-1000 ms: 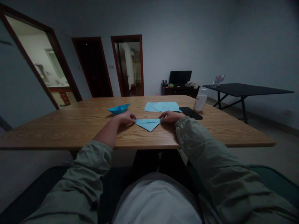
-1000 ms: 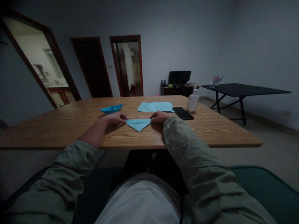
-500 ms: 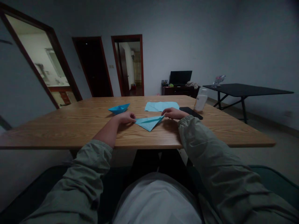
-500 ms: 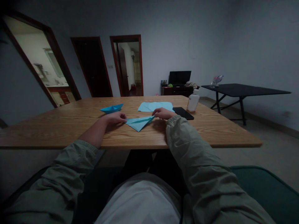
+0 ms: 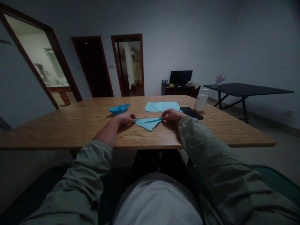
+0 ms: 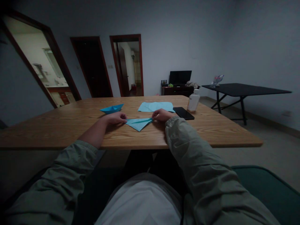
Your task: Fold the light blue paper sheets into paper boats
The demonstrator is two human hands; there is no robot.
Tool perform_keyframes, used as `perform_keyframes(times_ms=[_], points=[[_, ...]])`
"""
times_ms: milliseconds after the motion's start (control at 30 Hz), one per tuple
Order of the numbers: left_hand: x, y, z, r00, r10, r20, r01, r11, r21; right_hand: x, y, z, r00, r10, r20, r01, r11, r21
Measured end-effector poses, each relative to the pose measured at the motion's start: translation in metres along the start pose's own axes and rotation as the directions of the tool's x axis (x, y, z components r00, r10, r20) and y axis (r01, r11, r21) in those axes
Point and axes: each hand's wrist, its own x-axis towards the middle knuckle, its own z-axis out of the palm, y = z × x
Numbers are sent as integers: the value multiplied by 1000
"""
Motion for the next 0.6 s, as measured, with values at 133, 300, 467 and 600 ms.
perform_keyframes(times_ms=[133, 300, 467, 600], points=[[0, -2, 1, 1000, 6, -5, -6, 1000, 10, 2, 2, 3, 999, -13, 41, 10, 998, 63], [0, -2, 0, 998, 23, -50, -22, 999, 33, 3, 2, 7, 997, -20, 73, 2, 971, 240], [-1, -2, 1, 996, 29, -79, -28, 1000, 14, -2, -7, 6, 996, 46, 81, -74, 922, 381], [-1, -1, 3, 992, 27, -120, -29, 1000, -11, -6, -13, 3, 995, 23, 97, -70, 851, 520]])
